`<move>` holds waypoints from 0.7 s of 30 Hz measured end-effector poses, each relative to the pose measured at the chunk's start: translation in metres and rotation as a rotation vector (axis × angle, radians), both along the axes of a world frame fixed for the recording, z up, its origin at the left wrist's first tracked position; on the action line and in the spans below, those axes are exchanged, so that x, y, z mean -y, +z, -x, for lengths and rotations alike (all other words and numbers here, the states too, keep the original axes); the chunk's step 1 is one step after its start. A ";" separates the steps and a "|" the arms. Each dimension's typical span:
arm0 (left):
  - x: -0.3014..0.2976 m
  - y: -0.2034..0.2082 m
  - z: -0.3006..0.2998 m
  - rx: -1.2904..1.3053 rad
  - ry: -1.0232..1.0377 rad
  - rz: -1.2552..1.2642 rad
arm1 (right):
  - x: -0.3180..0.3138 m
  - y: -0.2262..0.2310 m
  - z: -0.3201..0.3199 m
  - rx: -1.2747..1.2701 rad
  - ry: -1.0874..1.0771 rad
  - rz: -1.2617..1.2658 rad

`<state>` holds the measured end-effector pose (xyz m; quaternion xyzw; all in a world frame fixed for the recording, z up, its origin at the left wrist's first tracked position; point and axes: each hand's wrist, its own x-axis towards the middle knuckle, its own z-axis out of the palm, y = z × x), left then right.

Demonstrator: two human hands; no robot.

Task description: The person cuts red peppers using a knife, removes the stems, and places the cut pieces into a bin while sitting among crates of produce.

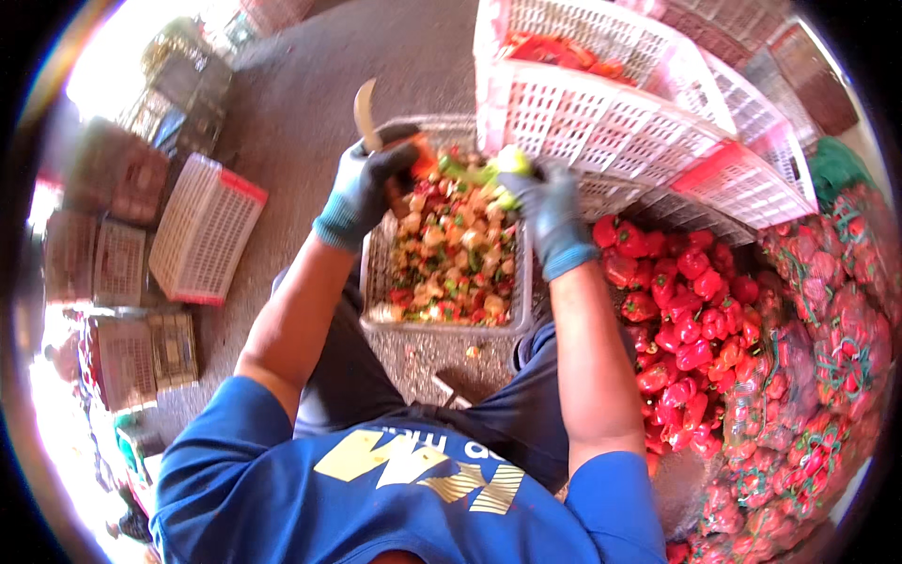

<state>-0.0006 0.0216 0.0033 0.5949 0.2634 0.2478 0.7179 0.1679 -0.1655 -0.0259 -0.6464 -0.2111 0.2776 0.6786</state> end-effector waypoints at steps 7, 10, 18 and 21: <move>-0.017 -0.015 0.002 -0.326 -0.134 -0.225 | -0.006 -0.022 0.004 0.337 0.245 0.472; -0.030 -0.002 -0.036 -0.157 -0.170 -0.129 | -0.018 -0.044 0.003 0.368 0.244 0.561; -0.049 0.114 -0.125 0.104 -0.116 -0.527 | 0.007 -0.041 -0.009 0.278 0.286 0.228; -0.041 0.064 -0.080 -0.160 -0.128 -0.505 | 0.032 -0.013 -0.025 0.450 0.057 0.234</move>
